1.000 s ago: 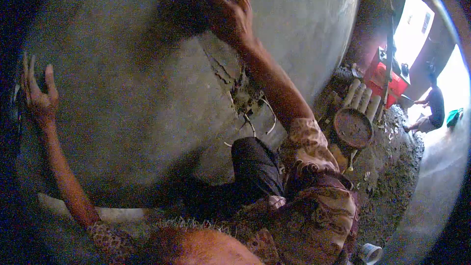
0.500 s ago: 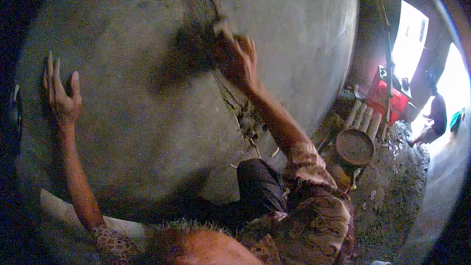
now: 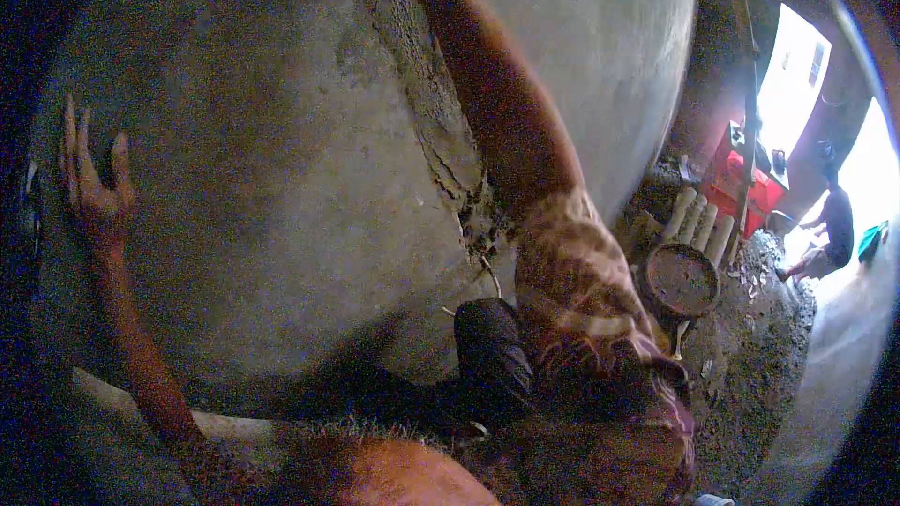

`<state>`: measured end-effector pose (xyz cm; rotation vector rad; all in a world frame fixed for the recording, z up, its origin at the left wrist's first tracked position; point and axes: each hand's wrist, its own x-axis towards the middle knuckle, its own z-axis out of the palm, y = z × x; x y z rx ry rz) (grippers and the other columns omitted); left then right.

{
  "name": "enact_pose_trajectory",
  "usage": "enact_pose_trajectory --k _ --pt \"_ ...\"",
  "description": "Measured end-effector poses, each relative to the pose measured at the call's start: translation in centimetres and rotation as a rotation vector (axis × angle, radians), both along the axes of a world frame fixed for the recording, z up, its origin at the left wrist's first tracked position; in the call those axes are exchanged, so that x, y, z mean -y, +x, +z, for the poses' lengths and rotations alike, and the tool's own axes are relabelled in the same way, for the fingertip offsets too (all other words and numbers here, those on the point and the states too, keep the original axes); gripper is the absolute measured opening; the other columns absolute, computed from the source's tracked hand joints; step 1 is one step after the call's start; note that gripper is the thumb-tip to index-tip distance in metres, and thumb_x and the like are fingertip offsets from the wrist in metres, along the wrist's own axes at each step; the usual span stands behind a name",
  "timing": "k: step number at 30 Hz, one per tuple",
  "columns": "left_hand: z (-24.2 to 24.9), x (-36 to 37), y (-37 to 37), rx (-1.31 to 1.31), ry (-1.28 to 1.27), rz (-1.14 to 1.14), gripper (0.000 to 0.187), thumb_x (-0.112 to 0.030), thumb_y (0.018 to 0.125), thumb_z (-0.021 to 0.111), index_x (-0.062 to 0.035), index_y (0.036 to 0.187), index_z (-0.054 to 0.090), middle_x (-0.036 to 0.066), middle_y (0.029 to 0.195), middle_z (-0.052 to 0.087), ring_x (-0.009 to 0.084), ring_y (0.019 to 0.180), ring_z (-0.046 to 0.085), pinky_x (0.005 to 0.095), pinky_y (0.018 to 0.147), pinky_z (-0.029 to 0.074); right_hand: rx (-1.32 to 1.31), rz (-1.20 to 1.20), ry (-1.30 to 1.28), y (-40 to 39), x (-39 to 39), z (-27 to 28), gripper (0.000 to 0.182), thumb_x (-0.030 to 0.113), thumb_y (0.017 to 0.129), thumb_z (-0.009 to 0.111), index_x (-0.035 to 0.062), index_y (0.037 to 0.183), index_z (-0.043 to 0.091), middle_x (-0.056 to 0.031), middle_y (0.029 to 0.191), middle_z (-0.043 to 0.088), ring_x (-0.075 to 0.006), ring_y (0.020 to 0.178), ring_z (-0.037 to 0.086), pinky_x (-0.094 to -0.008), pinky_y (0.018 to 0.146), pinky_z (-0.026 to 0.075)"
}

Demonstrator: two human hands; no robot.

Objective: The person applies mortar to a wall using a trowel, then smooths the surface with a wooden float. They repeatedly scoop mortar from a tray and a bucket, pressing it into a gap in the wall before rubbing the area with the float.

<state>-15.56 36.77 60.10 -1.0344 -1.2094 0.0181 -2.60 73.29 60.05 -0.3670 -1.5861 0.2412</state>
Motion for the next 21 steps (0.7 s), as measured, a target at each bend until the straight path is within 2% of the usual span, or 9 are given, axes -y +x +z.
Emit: enact_pose_trajectory --k 1,3,6,8,11,12,13,19,21 --pt "0.0 -0.1 0.1 0.006 -0.001 -0.021 0.046 -0.021 0.092 0.057 0.0029 0.130 0.045 0.020 0.144 0.039 0.0370 0.131 0.039 0.0426 0.107 0.034 0.105 -0.045 -0.133 0.2 0.0 -2.6 0.041 0.035 0.090 0.051 0.0080 0.119 0.060 -0.0189 0.130 0.051 -0.0404 0.123 0.043 -0.0483 0.098 0.039" --pt "-0.2 -0.4 0.2 0.015 -0.005 -0.047 0.046 -0.021 0.093 0.056 0.0031 0.130 0.046 0.020 0.143 0.039 0.0371 0.131 0.039 0.0422 0.107 0.034 -0.040 -0.225 0.365 -3.6 -6.2 -9.7 0.041 0.025 0.080 0.065 0.0098 0.118 0.061 -0.0125 0.088 0.064 -0.0347 0.090 0.057 -0.0447 0.079 0.045" --pt "-0.2 -0.6 0.3 0.020 -0.013 -0.074 0.046 -0.021 0.092 0.057 0.0038 0.130 0.046 0.020 0.144 0.039 0.0372 0.131 0.039 0.0429 0.107 0.033 -0.088 -0.061 0.211 -0.2 -1.3 -18.6 0.041 0.018 0.079 0.067 0.0072 0.118 0.060 -0.0136 0.086 0.061 -0.0335 0.087 0.056 -0.0429 0.076 0.045" --pt "-0.2 -0.4 0.8 0.002 0.019 0.024 0.048 -0.021 0.091 0.057 0.0043 0.130 0.045 0.021 0.144 0.038 0.0380 0.130 0.039 0.0443 0.108 0.031 -0.071 0.007 0.141 1.1 0.2 -23.7 0.044 0.015 0.079 0.069 0.0061 0.121 0.059 -0.0139 0.089 0.060 -0.0328 0.086 0.055 -0.0418 0.077 0.046" --pt "-0.3 -0.5 1.3 0.023 0.015 0.001 0.049 -0.021 0.091 0.057 0.0053 0.130 0.043 0.022 0.144 0.037 0.0409 0.131 0.037 0.0473 0.108 0.030 -0.123 0.038 0.095 1.5 1.0 -26.2 0.046 0.016 0.079 0.069 0.0046 0.123 0.057 -0.0144 0.091 0.060 -0.0323 0.087 0.055 -0.0414 0.079 0.045" --pt "-0.3 -0.5 1.4 0.045 0.010 -0.014 0.050 -0.021 0.091 0.056 0.0057 0.131 0.042 0.023 0.144 0.036 0.0423 0.131 0.036 0.0488 0.109 0.030 -0.156 0.040 0.062 1.1 0.6 -25.6 0.047 0.017 0.080 0.069 0.0037 0.123 0.057 -0.0147 0.092 0.060 -0.0322 0.088 0.055 -0.0413 0.080 0.045" --pt "-0.3 -0.6 1.5 0.020 0.027 -0.012 0.050 -0.021 0.091 0.056 0.0057 0.131 0.042 0.023 0.144 0.036 0.0423 0.131 0.036 0.0488 0.109 0.030 -0.208 0.048 0.048 1.0 0.7 -22.7 0.043 0.019 0.082 0.067 0.0037 0.121 0.057 -0.0154 0.093 0.060 -0.0334 0.089 0.055 -0.0422 0.082 0.045" --pt "-0.3 -0.3 2.2 0.112 -0.001 -0.026 0.053 -0.022 0.090 0.056 0.0066 0.132 0.039 0.025 0.145 0.032 0.0435 0.132 0.033 0.0513 0.110 0.026 -0.493 -0.024 0.383 -3.6 -3.1 0.1 0.025 0.024 0.083 0.063 0.0067 0.101 0.061 -0.0167 0.095 0.062 -0.0364 0.093 0.054 -0.0460 0.084 0.043" --pt "-0.3 -0.2 2.0 0.089 0.004 -0.003 0.053 -0.023 0.090 0.056 0.0067 0.132 0.040 0.026 0.145 0.032 0.0435 0.133 0.032 0.0514 0.110 0.026 -0.458 -0.098 0.457 -2.9 -2.3 6.1 0.023 0.024 0.083 0.062 0.0080 0.100 0.063 -0.0184 0.091 0.062 -0.0376 0.091 0.054 -0.0474 0.082 0.043"
